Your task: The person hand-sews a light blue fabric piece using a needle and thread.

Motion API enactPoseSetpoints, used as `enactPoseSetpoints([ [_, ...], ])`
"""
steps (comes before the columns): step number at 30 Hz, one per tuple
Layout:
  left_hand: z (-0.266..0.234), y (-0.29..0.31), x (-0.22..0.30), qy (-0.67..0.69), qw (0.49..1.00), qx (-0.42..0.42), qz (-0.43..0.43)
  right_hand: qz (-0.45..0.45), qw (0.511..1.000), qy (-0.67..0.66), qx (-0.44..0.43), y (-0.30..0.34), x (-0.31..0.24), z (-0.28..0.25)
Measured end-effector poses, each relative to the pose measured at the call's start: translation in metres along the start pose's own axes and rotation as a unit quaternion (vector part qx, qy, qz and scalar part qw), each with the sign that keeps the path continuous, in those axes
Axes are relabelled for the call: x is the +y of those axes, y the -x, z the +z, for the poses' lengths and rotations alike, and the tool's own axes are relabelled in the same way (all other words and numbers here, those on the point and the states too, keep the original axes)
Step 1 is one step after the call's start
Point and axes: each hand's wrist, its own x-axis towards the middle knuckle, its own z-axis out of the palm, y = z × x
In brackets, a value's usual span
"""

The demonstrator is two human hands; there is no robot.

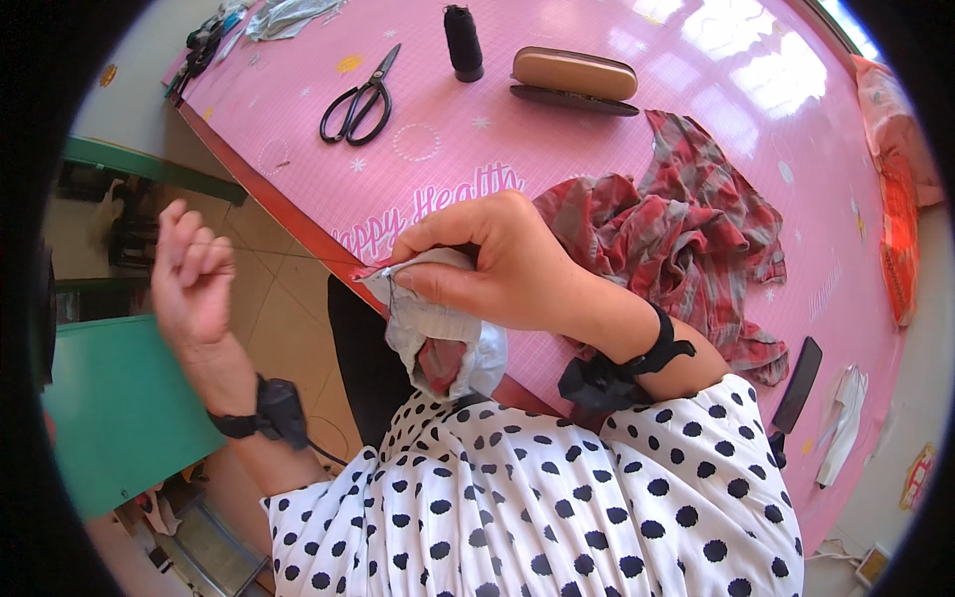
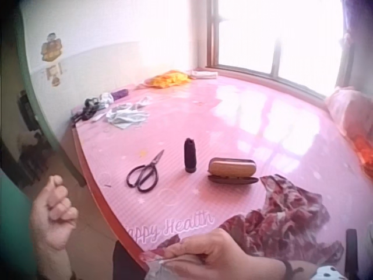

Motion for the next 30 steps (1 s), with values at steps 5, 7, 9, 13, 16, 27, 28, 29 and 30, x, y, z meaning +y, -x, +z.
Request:
enactPoseSetpoints([
  [5, -0.069, 0.015, 0.085, -0.054, 0.992, 0.074, 0.087, 0.005, 1.0, -0.021, 0.007, -0.002, 0.003, 0.001],
  [7, -0.09, 0.018, 0.104, -0.082, 0.983, 0.109, 0.123, 0.013, 1.0, -0.024, 0.011, -0.001, 0.003, -0.002],
  [9, -0.112, 0.015, 0.114, -0.076, 0.98, 0.125, 0.138, 0.026, 0.999, -0.025, 0.015, -0.001, 0.002, -0.004],
  [13, -0.13, 0.022, 0.117, -0.111, 0.963, 0.143, 0.198, 0.021, 0.999, -0.033, 0.015, -0.001, 0.002, -0.004],
  [16, -0.078, 0.025, 0.074, -0.236, 0.915, 0.203, 0.256, 0.004, 1.0, -0.019, -0.003, -0.004, 0.005, 0.002],
  [27, 0.068, 0.033, -0.058, -0.598, 0.708, -0.271, 0.26, -0.211, 0.97, 0.098, -0.065, -0.003, -0.008, 0.001],
  [28, 0.067, 0.033, -0.059, -0.601, 0.7, -0.278, 0.267, -0.217, 0.968, 0.104, -0.074, -0.003, -0.01, 0.002],
  [29, 0.067, 0.031, -0.06, -0.602, 0.692, -0.288, 0.274, -0.219, 0.966, 0.11, -0.08, -0.001, -0.011, 0.001],
  [30, 0.066, 0.031, -0.061, -0.604, 0.684, -0.298, 0.28, -0.221, 0.964, 0.117, -0.086, 0.0, -0.012, 0.001],
])
